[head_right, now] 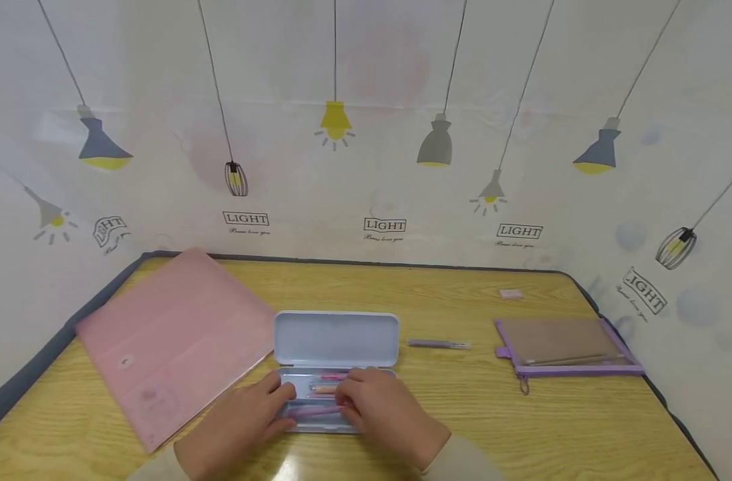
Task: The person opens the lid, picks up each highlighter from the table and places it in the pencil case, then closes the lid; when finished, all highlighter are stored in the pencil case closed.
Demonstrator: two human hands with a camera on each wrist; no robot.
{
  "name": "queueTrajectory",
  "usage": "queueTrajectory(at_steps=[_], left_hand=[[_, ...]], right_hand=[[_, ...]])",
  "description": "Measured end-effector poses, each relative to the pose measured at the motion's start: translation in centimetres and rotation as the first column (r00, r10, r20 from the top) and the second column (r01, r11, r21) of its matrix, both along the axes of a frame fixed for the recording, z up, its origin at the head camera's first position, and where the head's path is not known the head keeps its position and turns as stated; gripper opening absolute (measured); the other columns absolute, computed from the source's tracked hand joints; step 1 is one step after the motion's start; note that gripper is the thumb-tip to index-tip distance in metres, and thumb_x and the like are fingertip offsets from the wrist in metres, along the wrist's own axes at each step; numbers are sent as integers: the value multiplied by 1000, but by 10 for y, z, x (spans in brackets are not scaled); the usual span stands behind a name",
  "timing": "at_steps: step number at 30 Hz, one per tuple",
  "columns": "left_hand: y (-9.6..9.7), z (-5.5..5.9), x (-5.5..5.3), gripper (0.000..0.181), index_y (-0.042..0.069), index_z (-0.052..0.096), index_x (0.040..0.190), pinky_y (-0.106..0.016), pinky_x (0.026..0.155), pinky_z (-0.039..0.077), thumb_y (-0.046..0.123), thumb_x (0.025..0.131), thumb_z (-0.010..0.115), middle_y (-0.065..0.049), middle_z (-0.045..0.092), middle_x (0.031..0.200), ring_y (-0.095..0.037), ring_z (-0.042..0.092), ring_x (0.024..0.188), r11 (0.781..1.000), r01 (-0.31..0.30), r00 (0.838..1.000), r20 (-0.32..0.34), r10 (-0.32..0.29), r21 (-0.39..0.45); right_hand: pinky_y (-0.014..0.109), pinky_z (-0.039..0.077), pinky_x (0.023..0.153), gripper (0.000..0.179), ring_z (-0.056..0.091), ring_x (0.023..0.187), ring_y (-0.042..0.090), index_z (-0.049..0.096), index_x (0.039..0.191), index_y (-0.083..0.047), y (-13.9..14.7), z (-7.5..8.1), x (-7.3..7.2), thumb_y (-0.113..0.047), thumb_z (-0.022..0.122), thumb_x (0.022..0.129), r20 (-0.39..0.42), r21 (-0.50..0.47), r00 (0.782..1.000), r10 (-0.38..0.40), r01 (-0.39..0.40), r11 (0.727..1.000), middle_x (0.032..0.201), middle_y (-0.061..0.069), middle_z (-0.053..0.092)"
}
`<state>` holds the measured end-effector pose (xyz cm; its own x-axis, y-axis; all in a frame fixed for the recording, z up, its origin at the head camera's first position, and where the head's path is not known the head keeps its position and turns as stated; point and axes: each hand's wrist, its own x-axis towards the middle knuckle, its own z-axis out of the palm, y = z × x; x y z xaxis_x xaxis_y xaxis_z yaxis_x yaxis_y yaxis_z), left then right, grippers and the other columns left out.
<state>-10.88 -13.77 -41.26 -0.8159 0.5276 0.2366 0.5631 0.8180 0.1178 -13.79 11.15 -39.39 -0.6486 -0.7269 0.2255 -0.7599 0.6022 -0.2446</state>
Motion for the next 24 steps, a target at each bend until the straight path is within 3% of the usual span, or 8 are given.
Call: queueTrajectory(at_steps=[9, 17, 24], left_hand=[[0, 0, 0, 33, 14, 54, 95, -19, 46, 29, 37, 85, 75, 4, 39, 81, -5, 32, 57, 1000, 11, 1000, -7, -11, -4], [0, 1, 0, 33, 14, 53, 94, -19, 46, 29, 37, 85, 75, 4, 39, 81, -5, 32, 57, 1000, 13, 1000, -14, -13, -3], [0, 0, 1, 33, 14, 53, 95, -19, 46, 29, 37, 85, 75, 4, 39, 82, -6, 32, 57, 1000, 5, 1000, -24, -5, -6]], right_hand=[[22, 50, 72, 3, 59, 79, 3, 71, 87, -18, -15, -7, -1, -19, 73, 88, -55, -30, 998, 11, -13, 999, 87, -10, 65], [19, 48, 70, 4, 56, 78, -1, 74, 90, -19, -19, -7, -1, -21, 75, 87, -13, -8, 1000, 12, -12, 1000, 92, -10, 67], [22, 51, 75, 7, 62, 86, 3, 73, 92, -19, -15, -6, -1, -22, 76, 87, 31, -6, 999, 15, -15, 1000, 100, -9, 69]])
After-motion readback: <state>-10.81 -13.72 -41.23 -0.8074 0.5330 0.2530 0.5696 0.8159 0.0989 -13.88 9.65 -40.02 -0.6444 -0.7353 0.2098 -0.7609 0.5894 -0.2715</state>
